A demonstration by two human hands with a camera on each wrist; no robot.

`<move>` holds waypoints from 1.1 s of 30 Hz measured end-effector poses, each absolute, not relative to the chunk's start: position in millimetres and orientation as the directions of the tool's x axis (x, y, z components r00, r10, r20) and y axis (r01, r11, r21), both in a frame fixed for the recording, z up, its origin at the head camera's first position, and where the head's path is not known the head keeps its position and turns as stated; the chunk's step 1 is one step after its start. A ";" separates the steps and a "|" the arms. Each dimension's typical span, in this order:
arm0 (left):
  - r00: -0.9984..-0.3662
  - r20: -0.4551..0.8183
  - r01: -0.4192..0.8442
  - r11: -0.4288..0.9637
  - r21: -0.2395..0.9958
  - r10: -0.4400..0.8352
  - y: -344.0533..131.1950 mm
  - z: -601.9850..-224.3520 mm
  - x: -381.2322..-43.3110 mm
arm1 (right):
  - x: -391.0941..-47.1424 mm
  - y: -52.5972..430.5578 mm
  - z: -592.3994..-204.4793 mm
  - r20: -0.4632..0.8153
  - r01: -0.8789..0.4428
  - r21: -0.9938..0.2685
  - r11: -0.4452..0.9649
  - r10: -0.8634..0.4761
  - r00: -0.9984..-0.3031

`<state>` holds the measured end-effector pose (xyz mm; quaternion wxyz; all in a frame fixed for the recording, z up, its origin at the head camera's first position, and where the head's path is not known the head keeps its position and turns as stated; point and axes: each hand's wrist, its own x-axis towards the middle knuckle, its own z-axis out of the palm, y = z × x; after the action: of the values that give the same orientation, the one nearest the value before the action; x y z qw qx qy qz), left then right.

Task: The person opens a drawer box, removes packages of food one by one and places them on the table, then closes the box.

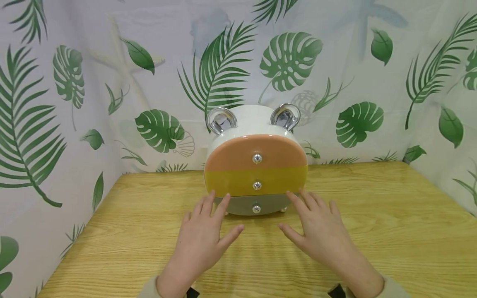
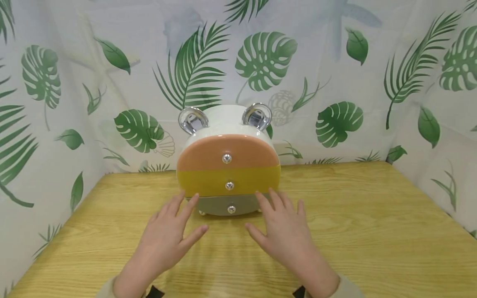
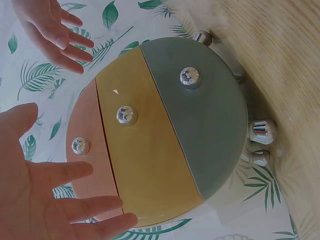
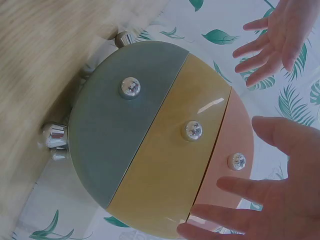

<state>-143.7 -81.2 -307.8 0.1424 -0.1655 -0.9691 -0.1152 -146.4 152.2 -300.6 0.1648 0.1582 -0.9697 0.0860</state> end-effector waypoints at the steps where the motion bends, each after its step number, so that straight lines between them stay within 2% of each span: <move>1: -0.903 0.318 0.357 0.918 0.175 0.291 -81.4 -307.8 -144.0 | -146.7 152.0 -300.8 0.362 -0.344 -0.115 0.932 -0.283 -0.888; 6: -0.882 0.361 0.384 0.905 0.182 0.301 -81.5 -307.4 -144.1 | -148.8 151.8 -302.7 0.466 -0.415 -0.128 0.901 -0.315 -0.827; 13: -0.836 0.444 0.434 0.883 0.177 0.322 -81.1 -307.3 -145.8 | -151.4 150.4 -304.8 0.693 -0.534 -0.130 0.836 -0.309 -0.652; 16: -0.797 0.509 0.466 0.867 0.175 0.326 -82.1 -307.3 -147.6 | -151.3 149.5 -305.3 0.738 -0.543 -0.116 0.831 -0.293 -0.607; 21: -0.665 0.686 0.556 0.809 0.190 0.296 -86.6 -307.5 -153.1 | -151.6 149.2 -306.6 0.770 -0.553 -0.111 0.826 -0.281 -0.573; 25: -0.578 0.781 0.625 0.744 0.236 0.238 -91.3 -306.6 -161.3 | -152.3 149.3 -307.5 0.778 -0.560 -0.107 0.822 -0.282 -0.561; 29: -0.534 0.830 0.675 0.672 0.305 0.160 -97.6 -304.3 -172.8 | -152.2 149.0 -307.4 0.778 -0.564 -0.104 0.819 -0.286 -0.559; 33: -0.523 0.850 0.705 0.591 0.391 0.062 -104.7 -301.1 -183.8 | -151.4 148.1 -307.1 0.776 -0.565 -0.108 0.818 -0.286 -0.562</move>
<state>-183.8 -104.7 -301.1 0.4229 -0.2441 -0.7853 -0.3806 -151.4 148.1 -307.1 0.3982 0.2457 -0.8662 0.1754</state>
